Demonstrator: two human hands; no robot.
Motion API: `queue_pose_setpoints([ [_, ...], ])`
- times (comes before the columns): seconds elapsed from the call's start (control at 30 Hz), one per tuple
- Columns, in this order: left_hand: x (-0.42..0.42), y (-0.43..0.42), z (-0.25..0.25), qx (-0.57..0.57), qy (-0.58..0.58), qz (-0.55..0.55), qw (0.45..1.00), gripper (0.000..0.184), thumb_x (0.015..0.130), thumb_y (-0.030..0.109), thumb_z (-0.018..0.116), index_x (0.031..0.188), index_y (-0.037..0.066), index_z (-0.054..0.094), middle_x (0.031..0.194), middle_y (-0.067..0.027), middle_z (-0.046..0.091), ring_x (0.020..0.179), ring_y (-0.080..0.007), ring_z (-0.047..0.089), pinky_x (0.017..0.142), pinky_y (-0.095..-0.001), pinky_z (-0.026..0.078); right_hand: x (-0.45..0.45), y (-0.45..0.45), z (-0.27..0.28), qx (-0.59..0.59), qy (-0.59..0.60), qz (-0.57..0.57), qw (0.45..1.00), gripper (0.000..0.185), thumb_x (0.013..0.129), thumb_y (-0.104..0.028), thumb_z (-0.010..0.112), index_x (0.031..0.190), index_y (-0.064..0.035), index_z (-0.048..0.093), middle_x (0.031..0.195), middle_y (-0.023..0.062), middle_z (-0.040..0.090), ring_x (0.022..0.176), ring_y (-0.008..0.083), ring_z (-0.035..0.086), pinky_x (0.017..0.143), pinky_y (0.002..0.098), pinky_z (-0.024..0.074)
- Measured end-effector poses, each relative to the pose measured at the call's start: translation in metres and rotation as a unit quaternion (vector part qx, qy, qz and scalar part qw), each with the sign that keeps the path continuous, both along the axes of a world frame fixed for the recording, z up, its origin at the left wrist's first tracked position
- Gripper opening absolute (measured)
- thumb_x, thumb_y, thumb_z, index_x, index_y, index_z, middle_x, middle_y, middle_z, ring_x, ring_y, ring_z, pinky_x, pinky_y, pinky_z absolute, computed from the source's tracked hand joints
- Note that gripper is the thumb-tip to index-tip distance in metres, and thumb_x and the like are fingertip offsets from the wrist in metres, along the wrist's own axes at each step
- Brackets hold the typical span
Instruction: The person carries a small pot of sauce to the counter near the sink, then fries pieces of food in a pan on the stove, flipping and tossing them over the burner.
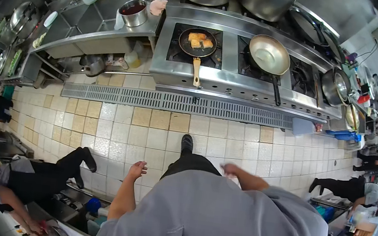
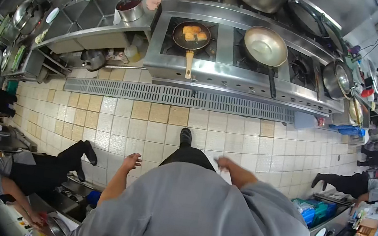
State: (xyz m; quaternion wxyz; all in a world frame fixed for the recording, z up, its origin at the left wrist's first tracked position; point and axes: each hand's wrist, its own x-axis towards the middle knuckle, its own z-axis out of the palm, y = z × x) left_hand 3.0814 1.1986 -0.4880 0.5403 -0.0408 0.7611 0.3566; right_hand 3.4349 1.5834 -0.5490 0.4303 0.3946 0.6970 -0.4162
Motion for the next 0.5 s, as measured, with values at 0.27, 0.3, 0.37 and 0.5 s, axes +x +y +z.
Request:
queue_pose_setpoints([
  [0.27,0.072,-0.077,-0.077,-0.010,-0.061,-0.029,0.998,0.041,0.092,0.041,0.039,0.114,0.011,0.055,0.089,-0.0055,0.062,0.072,-0.0152,0.061,0.057,-0.0302,0.042,0.132,-0.076,0.036,-0.081,0.127,0.220,0.964,0.034,0.076,-0.034,0.058,0.093,-0.0055,0.067,0.089,0.0194,0.066,0.084,0.0334,0.063,0.073,0.0411,0.0493],
  [0.3,0.078,-0.082,-0.076,-0.012,-0.072,-0.036,0.997,0.042,0.091,0.043,0.042,0.114,0.009,0.054,0.089,-0.0077,0.063,0.071,-0.0158,0.062,0.054,-0.0297,0.043,0.115,-0.076,0.040,-0.048,0.142,0.246,0.958,0.033,0.075,-0.031,0.060,0.095,-0.0057,0.067,0.090,0.0197,0.066,0.085,0.0339,0.063,0.073,0.0410,0.0493],
  [0.37,0.092,-0.073,-0.068,-0.015,-0.090,-0.051,0.994,0.047,0.089,0.045,0.047,0.115,0.007,0.054,0.089,-0.0119,0.065,0.069,-0.0171,0.063,0.050,-0.0285,0.043,0.084,-0.073,0.024,0.083,0.114,0.170,0.975,0.029,0.079,-0.029,0.051,0.086,-0.0042,0.065,0.086,0.0199,0.065,0.079,0.0349,0.064,0.067,0.0441,0.0500],
  [0.5,0.103,-0.062,-0.044,0.055,-0.026,-0.040,0.997,0.044,0.090,0.042,0.048,0.113,0.005,0.055,0.087,-0.0105,0.065,0.069,-0.0172,0.062,0.050,-0.0275,0.044,0.007,-0.067,0.027,0.110,0.274,0.061,0.953,0.033,0.090,-0.029,0.042,0.089,-0.0032,0.062,0.075,0.0152,0.062,0.063,0.0244,0.061,0.058,0.0387,0.0486],
])
